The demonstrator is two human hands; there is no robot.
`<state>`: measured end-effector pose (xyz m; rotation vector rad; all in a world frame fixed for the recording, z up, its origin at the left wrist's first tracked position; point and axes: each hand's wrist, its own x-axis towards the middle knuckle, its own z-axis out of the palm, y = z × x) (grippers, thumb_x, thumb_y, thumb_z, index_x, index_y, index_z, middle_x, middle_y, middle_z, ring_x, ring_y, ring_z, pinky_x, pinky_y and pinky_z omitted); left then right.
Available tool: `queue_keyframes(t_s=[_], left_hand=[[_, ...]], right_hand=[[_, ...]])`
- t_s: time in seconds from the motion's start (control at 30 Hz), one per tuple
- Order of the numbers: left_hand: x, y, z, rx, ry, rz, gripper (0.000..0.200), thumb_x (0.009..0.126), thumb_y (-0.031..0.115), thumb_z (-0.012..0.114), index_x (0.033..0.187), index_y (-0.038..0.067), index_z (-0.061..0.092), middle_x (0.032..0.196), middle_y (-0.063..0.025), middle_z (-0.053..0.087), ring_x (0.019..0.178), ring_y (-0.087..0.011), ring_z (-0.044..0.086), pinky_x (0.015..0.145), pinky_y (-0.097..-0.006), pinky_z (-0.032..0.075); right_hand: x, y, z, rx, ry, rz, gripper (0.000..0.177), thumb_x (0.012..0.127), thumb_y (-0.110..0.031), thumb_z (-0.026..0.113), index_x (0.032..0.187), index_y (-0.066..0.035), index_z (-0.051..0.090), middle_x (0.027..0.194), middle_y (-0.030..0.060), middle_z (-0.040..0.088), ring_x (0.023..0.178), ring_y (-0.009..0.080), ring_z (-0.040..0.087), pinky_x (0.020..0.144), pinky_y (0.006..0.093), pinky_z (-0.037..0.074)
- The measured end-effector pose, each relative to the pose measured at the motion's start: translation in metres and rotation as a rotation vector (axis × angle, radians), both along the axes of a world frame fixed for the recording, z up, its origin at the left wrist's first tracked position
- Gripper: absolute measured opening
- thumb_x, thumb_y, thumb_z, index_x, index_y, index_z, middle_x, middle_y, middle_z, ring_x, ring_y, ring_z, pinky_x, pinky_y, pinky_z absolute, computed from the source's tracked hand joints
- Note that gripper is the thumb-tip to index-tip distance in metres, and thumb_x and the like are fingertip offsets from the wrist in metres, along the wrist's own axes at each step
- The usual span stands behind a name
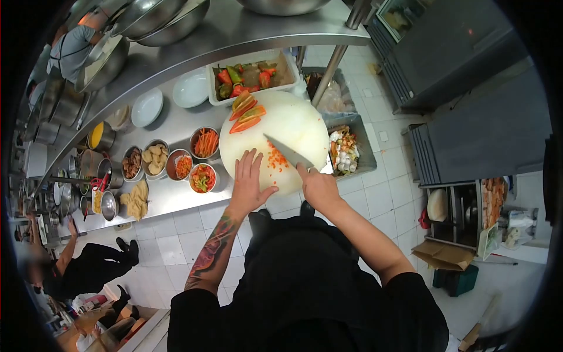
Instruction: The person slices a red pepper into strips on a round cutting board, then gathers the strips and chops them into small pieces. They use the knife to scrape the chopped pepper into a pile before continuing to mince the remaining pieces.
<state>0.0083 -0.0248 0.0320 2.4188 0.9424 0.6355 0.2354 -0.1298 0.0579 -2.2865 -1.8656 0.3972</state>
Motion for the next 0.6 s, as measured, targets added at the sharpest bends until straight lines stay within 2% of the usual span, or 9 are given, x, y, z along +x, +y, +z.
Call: queue_keyframes(t_s=[0.1, 0.17, 0.2, 0.27, 0.3, 0.37, 0.47, 0.53, 0.6], left_hand=[[0.010, -0.002, -0.027, 0.067, 0.043, 0.089, 0.101, 0.091, 0.042, 0.085, 0.164, -0.005, 0.033, 0.170, -0.0310, 0.032, 0.161, -0.0534, 0.024, 0.129, -0.0634, 0.024], [0.013, 0.005, -0.041, 0.041, 0.034, 0.144, 0.106, 0.092, 0.043, 0.084, 0.167, -0.006, 0.028, 0.174, -0.0326, 0.027, 0.163, -0.0545, 0.017, 0.131, -0.0646, 0.019], [0.013, 0.012, -0.044, 0.050, 0.003, 0.199, 0.100, 0.095, 0.042, 0.081, 0.166, -0.007, 0.029, 0.174, -0.0325, 0.027, 0.163, -0.0539, 0.018, 0.131, -0.0639, 0.019], [0.017, 0.022, -0.047, 0.060, -0.030, 0.255, 0.094, 0.099, 0.040, 0.077, 0.165, -0.007, 0.030, 0.174, -0.0323, 0.027, 0.163, -0.0534, 0.019, 0.131, -0.0632, 0.019], [0.020, 0.024, -0.047, 0.051, -0.006, 0.244, 0.087, 0.102, 0.038, 0.072, 0.165, -0.007, 0.031, 0.174, -0.0320, 0.029, 0.163, -0.0521, 0.021, 0.132, -0.0622, 0.019], [0.030, 0.028, -0.050, 0.041, 0.018, 0.234, 0.081, 0.106, 0.035, 0.068, 0.165, -0.008, 0.032, 0.174, -0.0316, 0.030, 0.164, -0.0508, 0.023, 0.132, -0.0613, 0.020], [0.054, 0.034, -0.050, 0.022, -0.049, 0.161, 0.070, 0.108, 0.033, 0.062, 0.161, -0.007, 0.042, 0.171, -0.0286, 0.038, 0.162, -0.0455, 0.030, 0.132, -0.0568, 0.023], [0.073, 0.037, -0.044, -0.088, -0.173, 0.029, 0.061, 0.109, 0.029, 0.061, 0.158, -0.005, 0.049, 0.165, -0.0256, 0.049, 0.157, -0.0442, 0.040, 0.131, -0.0552, 0.028], [0.087, 0.034, -0.048, -0.105, -0.228, 0.050, 0.055, 0.109, 0.028, 0.063, 0.154, -0.003, 0.056, 0.162, -0.0237, 0.054, 0.155, -0.0432, 0.044, 0.130, -0.0538, 0.031]], right_hand=[[0.016, -0.019, 0.016, -0.048, 0.044, 0.120, 0.045, 0.096, -0.006, 0.059, 0.141, -0.005, 0.065, 0.091, 0.0255, 0.076, 0.084, 0.0417, 0.078, 0.075, 0.0544, 0.060], [0.042, -0.033, 0.010, 0.265, 0.268, 0.220, 0.035, 0.103, -0.012, 0.062, 0.136, -0.004, 0.064, 0.080, 0.0167, 0.072, 0.065, 0.0331, 0.074, 0.059, 0.0478, 0.058], [0.054, -0.038, 0.015, 0.262, 0.270, 0.218, 0.035, 0.103, -0.012, 0.062, 0.136, -0.004, 0.064, 0.080, 0.0167, 0.072, 0.065, 0.0331, 0.074, 0.059, 0.0478, 0.058], [0.076, -0.044, 0.029, -0.242, 1.033, -0.318, 0.028, 0.109, -0.023, 0.063, 0.132, -0.006, 0.064, 0.070, 0.0054, 0.060, 0.046, 0.0197, 0.059, 0.044, 0.0380, 0.048], [0.083, -0.049, 0.019, -0.243, 1.033, -0.319, 0.028, 0.109, -0.023, 0.063, 0.132, -0.006, 0.064, 0.070, 0.0054, 0.060, 0.046, 0.0197, 0.059, 0.044, 0.0380, 0.048], [0.089, -0.058, -0.012, -0.267, 1.355, -0.397, 0.025, 0.113, -0.028, 0.060, 0.127, -0.007, 0.061, 0.069, 0.0004, 0.050, 0.040, 0.0110, 0.045, 0.036, 0.0320, 0.039], [0.035, -0.051, -0.022, -0.207, 1.376, -0.594, 0.017, 0.113, -0.024, 0.057, 0.118, -0.008, 0.054, 0.071, 0.0015, 0.051, 0.041, 0.0118, 0.047, 0.037, 0.0313, 0.040], [0.002, -0.040, -0.042, -0.157, 1.378, -0.567, 0.019, 0.113, -0.024, 0.057, 0.117, -0.007, 0.051, 0.072, 0.0031, 0.052, 0.041, 0.0123, 0.048, 0.037, 0.0322, 0.041], [-0.031, -0.020, -0.040, -0.110, 1.391, -0.556, 0.018, 0.113, -0.022, 0.057, 0.117, -0.006, 0.050, 0.072, 0.0036, 0.052, 0.041, 0.0129, 0.048, 0.037, 0.0328, 0.042]])
